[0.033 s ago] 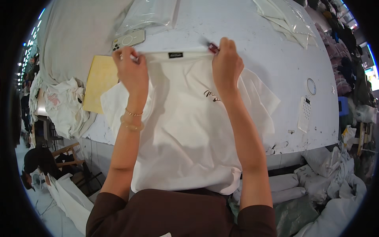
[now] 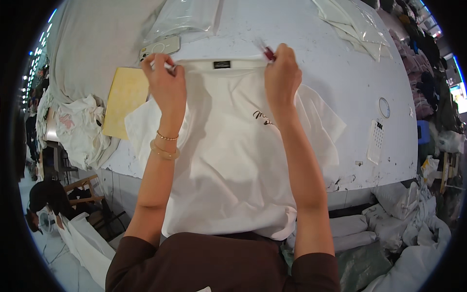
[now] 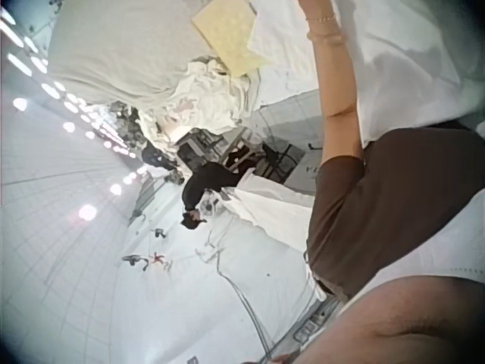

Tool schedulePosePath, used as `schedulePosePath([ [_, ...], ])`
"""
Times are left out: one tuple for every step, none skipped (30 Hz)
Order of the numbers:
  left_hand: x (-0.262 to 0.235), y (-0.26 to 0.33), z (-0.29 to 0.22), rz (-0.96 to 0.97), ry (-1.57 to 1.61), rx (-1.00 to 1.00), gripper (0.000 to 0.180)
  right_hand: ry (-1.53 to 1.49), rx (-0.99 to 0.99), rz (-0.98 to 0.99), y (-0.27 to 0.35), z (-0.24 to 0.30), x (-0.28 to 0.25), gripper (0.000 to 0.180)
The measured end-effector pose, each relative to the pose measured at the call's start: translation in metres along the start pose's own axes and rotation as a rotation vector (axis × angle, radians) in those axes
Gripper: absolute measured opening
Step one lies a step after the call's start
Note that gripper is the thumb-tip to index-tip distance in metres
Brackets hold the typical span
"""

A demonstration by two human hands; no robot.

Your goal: Inspecting a white t-shirt for loose threads, trimming them with small scissors, and folding the garment on a factory workbench.

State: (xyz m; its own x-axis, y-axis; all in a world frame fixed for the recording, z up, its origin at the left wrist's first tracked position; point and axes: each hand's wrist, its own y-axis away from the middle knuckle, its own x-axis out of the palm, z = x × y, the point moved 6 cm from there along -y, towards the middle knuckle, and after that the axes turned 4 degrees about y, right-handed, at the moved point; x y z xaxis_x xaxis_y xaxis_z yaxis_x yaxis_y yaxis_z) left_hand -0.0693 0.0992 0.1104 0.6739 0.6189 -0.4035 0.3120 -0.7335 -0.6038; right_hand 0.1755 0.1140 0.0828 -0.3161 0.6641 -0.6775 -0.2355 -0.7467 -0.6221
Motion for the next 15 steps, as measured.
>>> schedulePosePath([
  [0.003,-0.002,0.006,0.072,0.174,-0.076,0.018,-0.205,0.205,0.192,-0.007,-0.014,0.014,0.015],
  [0.001,-0.002,0.003,0.12,0.085,0.126,0.029,-0.409,0.408,0.389,-0.007,-0.027,0.026,0.014],
  [-0.004,-0.003,0.009,0.196,0.114,0.141,0.036,-0.75,0.474,0.497,-0.006,-0.039,0.033,0.015],
  [-0.018,-0.004,0.02,0.267,0.123,0.153,0.043,-0.911,0.513,0.601,0.0,-0.047,0.033,0.014],
  [-0.041,-0.006,0.039,0.175,0.047,0.154,0.046,-1.076,0.543,0.704,0.006,-0.055,0.027,0.015],
  [-0.065,-0.007,0.063,0.145,-0.061,0.113,0.044,-1.066,0.51,0.689,0.009,-0.076,0.02,0.014],
  [-0.088,-0.005,0.09,0.118,-0.165,0.069,0.043,-0.806,0.507,0.583,0.012,-0.108,0.009,0.014],
  [-0.11,0.001,0.119,0.09,-0.319,-0.012,0.041,-0.479,0.456,0.526,0.012,-0.158,0.004,0.016],
  [-0.133,0.01,0.146,0.063,-0.479,-0.099,0.04,-0.205,0.386,0.436,0.016,-0.186,-0.008,0.019],
  [-0.155,0.02,0.173,0.103,-0.508,-0.3,0.039,-0.134,0.354,0.395,0.026,-0.203,-0.013,0.021],
  [-0.169,0.034,0.194,0.143,-0.524,-0.503,0.04,-0.056,0.321,0.349,0.034,-0.21,-0.018,0.024],
  [-0.176,0.048,0.201,0.192,-0.484,-0.543,0.041,-0.075,0.314,0.361,0.041,-0.199,-0.017,0.024],
  [-0.179,0.063,0.208,0.242,-0.44,-0.585,0.043,-0.042,0.273,0.435,0.046,-0.176,-0.017,0.025],
  [-0.179,0.075,0.209,0.217,-0.435,-0.584,0.039,-0.003,0.232,0.507,0.05,-0.154,-0.017,0.025],
  [-0.179,0.078,0.206,0.213,-0.442,-0.59,0.039,0.0,0.283,0.526,0.054,-0.143,-0.018,0.024],
])
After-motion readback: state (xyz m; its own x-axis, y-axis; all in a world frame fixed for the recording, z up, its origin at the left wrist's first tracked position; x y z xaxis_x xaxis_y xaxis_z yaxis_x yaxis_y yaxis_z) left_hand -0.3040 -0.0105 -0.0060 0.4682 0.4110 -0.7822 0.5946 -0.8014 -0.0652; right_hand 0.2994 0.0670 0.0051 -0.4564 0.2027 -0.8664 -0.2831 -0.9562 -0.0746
